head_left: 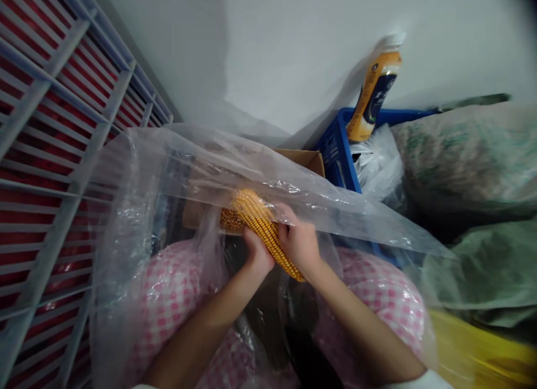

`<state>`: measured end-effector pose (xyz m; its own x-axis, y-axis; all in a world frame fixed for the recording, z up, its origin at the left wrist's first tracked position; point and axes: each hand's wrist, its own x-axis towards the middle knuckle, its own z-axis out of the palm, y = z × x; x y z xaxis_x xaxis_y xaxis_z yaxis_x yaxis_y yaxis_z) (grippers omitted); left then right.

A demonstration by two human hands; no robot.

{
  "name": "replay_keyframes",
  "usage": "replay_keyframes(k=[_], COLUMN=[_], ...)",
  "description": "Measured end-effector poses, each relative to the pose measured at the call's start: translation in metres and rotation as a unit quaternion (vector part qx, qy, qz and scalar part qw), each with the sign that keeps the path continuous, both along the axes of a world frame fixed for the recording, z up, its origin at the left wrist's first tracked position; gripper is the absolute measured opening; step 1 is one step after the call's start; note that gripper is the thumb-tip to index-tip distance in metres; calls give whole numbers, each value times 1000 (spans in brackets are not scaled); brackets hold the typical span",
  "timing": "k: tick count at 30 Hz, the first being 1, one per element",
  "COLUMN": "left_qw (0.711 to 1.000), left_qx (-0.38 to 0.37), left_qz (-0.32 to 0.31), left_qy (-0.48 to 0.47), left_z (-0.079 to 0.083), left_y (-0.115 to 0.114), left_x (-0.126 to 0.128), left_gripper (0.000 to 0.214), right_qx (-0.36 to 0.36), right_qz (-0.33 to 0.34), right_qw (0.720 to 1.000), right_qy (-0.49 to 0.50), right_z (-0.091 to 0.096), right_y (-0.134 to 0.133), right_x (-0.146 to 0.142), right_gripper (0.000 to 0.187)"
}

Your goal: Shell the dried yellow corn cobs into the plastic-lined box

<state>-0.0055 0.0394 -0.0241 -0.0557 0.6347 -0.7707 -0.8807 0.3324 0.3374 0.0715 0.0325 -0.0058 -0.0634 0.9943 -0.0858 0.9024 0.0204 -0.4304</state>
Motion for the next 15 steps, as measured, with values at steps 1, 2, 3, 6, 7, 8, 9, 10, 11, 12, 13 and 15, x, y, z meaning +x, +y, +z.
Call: replay_keyframes(k=[1, 2, 3, 6, 7, 8, 9, 10, 11, 12, 13, 15], left_qw=[1000, 1000, 999, 997, 997, 997, 997, 998, 999, 999, 1000, 999], left_qx=[-5, -12, -18, -29, -27, -25, -20, -12, -1, 10, 22, 40], left_qz=[-9, -20, -35, -67, -71, -72, -67, -57, -45, -31, -15, 17], left_qy=[-4, -7, -11, -17, -16, -14, -10, -7, -6, -6, -4, 0], left_z=[0, 1, 2, 4, 5, 5, 6, 6, 7, 7, 8, 9], left_y=[1, 1, 3, 8, 9, 10, 11, 11, 11, 11, 10, 9], left_x=[0, -1, -2, -6, -7, -8, -9, -10, -10, -11, -11, -11], left_gripper=[46, 46, 45, 41, 40, 38, 37, 37, 38, 38, 39, 39], right_qx=[9, 18, 26, 44, 47, 49, 52, 55, 57, 57, 54, 40], right_qz=[22, 44, 65, 91, 85, 74, 58, 39, 22, 10, 5, 17], right_qw=[1000, 999, 997, 994, 995, 996, 997, 997, 995, 993, 990, 987], right_qy=[-8, -17, -25, -34, -26, -9, 16, 45, 78, 108, 134, 158], right_z=[0, 0, 0, -1, -1, -2, -3, -3, -4, -4, -3, -1], right_y=[2, 5, 8, 15, 16, 16, 16, 15, 14, 12, 10, 6], right_x=[3, 7, 10, 17, 18, 17, 15, 13, 10, 7, 5, 1], right_gripper=[45, 45, 45, 46, 45, 44, 43, 42, 42, 41, 40, 39])
